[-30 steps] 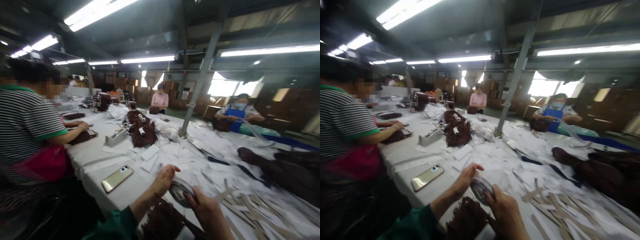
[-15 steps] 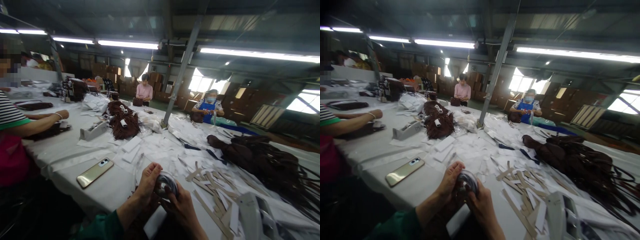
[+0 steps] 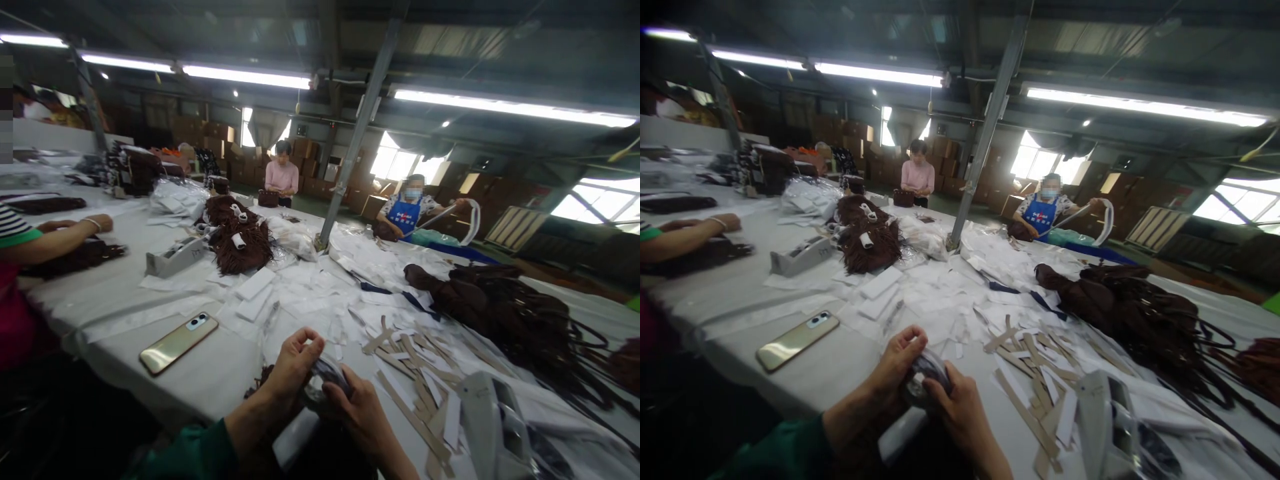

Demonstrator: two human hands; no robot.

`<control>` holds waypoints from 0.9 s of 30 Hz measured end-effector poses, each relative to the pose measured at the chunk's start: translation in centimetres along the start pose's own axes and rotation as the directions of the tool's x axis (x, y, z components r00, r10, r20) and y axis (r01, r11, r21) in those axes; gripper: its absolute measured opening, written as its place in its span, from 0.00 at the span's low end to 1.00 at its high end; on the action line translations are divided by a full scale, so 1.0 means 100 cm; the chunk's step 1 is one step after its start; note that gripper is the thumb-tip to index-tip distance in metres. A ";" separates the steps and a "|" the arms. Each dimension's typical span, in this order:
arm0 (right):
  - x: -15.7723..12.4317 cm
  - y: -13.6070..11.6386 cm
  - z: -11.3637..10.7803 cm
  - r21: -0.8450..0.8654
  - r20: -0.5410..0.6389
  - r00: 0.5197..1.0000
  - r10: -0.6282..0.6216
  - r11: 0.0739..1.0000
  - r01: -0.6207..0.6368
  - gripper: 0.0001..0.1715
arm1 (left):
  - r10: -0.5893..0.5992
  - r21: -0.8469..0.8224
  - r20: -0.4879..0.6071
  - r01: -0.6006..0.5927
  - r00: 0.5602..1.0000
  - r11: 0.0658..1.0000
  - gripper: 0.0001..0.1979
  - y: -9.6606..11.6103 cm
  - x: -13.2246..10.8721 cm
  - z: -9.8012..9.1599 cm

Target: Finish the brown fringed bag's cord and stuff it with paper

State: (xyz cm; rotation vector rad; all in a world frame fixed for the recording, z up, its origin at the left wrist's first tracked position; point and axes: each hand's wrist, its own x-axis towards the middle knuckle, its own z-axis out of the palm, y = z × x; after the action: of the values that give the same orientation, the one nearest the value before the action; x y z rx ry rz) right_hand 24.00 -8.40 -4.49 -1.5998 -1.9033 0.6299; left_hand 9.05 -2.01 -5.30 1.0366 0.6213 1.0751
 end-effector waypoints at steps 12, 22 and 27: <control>-0.017 0.009 0.015 -0.581 0.103 0.987 -0.123 0.798 0.160 0.04 | -0.305 0.766 0.467 -0.208 0.830 0.608 0.16 0.016 -0.005 -0.040; -0.024 0.011 0.017 -0.544 0.009 0.980 -0.200 0.821 0.173 0.07 | -0.322 0.487 0.431 0.083 0.843 0.869 0.18 -0.008 -0.014 -0.025; -0.029 0.037 0.002 -0.437 -0.313 0.911 -0.268 0.892 0.112 0.33 | -0.383 0.146 0.292 0.355 0.876 0.923 0.20 -0.027 -0.007 -0.029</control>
State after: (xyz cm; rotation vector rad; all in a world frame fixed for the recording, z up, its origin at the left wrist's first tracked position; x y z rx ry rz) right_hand 26.89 -10.62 -7.46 -1.6008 -1.9502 -0.1684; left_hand 7.44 -1.85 -8.97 1.0848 0.5788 0.5337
